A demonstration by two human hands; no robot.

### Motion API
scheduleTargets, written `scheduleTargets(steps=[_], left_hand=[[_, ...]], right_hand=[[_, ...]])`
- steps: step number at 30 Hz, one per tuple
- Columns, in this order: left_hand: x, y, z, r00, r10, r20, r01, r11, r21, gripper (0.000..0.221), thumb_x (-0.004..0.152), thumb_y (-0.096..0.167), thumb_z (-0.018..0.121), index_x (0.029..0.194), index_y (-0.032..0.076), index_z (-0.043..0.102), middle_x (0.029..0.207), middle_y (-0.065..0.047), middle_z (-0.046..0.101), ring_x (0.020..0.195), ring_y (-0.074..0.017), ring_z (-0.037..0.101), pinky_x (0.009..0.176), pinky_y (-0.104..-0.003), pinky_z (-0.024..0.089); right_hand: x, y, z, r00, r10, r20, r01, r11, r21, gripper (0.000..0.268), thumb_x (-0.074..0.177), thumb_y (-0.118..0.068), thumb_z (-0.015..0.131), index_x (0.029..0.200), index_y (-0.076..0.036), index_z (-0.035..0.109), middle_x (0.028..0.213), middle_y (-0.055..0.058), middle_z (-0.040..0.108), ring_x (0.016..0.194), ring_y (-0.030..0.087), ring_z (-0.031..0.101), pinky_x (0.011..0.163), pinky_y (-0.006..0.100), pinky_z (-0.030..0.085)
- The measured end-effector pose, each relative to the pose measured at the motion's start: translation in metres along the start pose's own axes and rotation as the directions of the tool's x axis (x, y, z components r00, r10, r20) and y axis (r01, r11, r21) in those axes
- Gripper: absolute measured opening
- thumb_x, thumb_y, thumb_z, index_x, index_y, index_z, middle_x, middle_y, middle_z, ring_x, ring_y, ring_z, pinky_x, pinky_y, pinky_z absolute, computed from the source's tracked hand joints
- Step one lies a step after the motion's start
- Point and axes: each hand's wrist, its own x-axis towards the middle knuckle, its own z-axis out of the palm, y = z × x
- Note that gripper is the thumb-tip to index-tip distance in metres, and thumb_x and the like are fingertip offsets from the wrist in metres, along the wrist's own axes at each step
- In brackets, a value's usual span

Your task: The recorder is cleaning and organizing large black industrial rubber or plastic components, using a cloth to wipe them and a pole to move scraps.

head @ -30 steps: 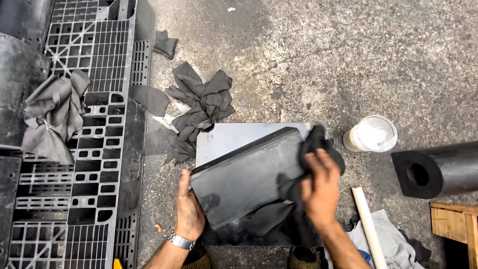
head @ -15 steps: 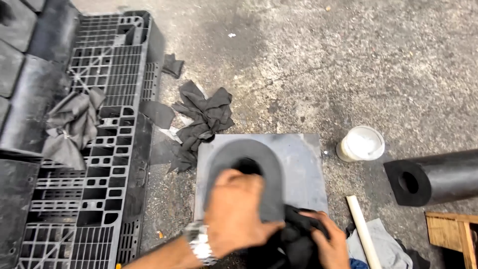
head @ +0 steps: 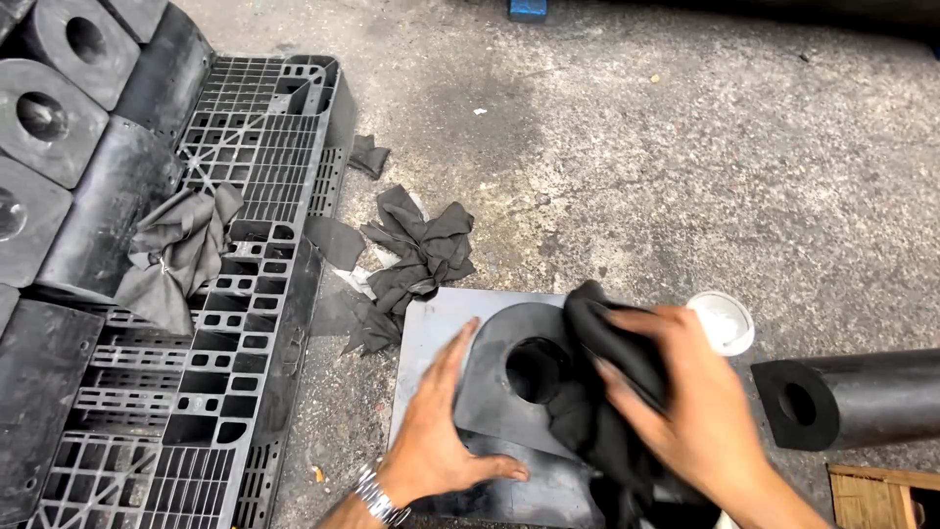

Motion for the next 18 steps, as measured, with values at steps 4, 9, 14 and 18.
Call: scheduleTargets(steps=[4, 9, 14, 18], left_hand=[[0.004, -0.039, 0.026, 0.999, 0.015, -0.04, -0.018, 0.996, -0.085, 0.14, 0.054, 0.059, 0.093, 0.163, 0.005, 0.025, 0.166, -0.02, 0.04, 0.153, -0.0379, 0.039, 0.124, -0.05, 0.035], [-0.002, -0.049, 0.036, 0.969, 0.24, -0.061, -0.224, 0.955, 0.193, 0.125, 0.063, 0.038, 0.094, 0.161, 0.0, 0.026, 0.167, -0.021, 0.038, 0.156, -0.0353, 0.038, 0.132, -0.051, 0.023], [-0.008, -0.035, 0.032, 0.987, 0.151, -0.046, -0.151, 0.989, 0.002, 0.135, 0.055, 0.04, 0.093, 0.159, -0.002, 0.019, 0.165, -0.024, 0.033, 0.15, -0.0402, 0.036, 0.127, -0.054, 0.02], [-0.004, -0.031, 0.031, 0.99, 0.133, -0.05, -0.133, 0.991, 0.01, 0.137, 0.058, 0.049, 0.097, 0.159, 0.0, 0.018, 0.163, -0.022, 0.033, 0.15, -0.0393, 0.037, 0.126, -0.057, 0.018]], right_hand=[[0.055, -0.041, 0.058, 0.945, 0.184, 0.272, -0.075, 0.927, -0.367, 0.04, 0.089, -0.036, 0.073, 0.111, -0.008, 0.056, 0.109, 0.014, 0.055, 0.084, 0.034, 0.068, 0.068, 0.047, 0.057], [0.02, -0.06, 0.073, 0.82, -0.292, 0.492, 0.381, 0.92, -0.089, 0.035, 0.077, -0.02, 0.075, 0.098, -0.002, 0.053, 0.108, 0.018, 0.055, 0.081, 0.034, 0.067, 0.066, 0.047, 0.057], [-0.031, -0.013, 0.039, 0.661, -0.381, 0.647, 0.435, 0.897, 0.083, 0.048, 0.074, -0.032, 0.081, 0.108, -0.007, 0.059, 0.115, 0.021, 0.058, 0.089, 0.036, 0.07, 0.074, 0.055, 0.054], [0.01, -0.006, -0.002, 0.844, -0.163, 0.511, 0.235, 0.969, -0.079, 0.048, 0.078, -0.039, 0.08, 0.116, -0.015, 0.062, 0.12, 0.017, 0.063, 0.092, 0.037, 0.073, 0.071, 0.06, 0.052]])
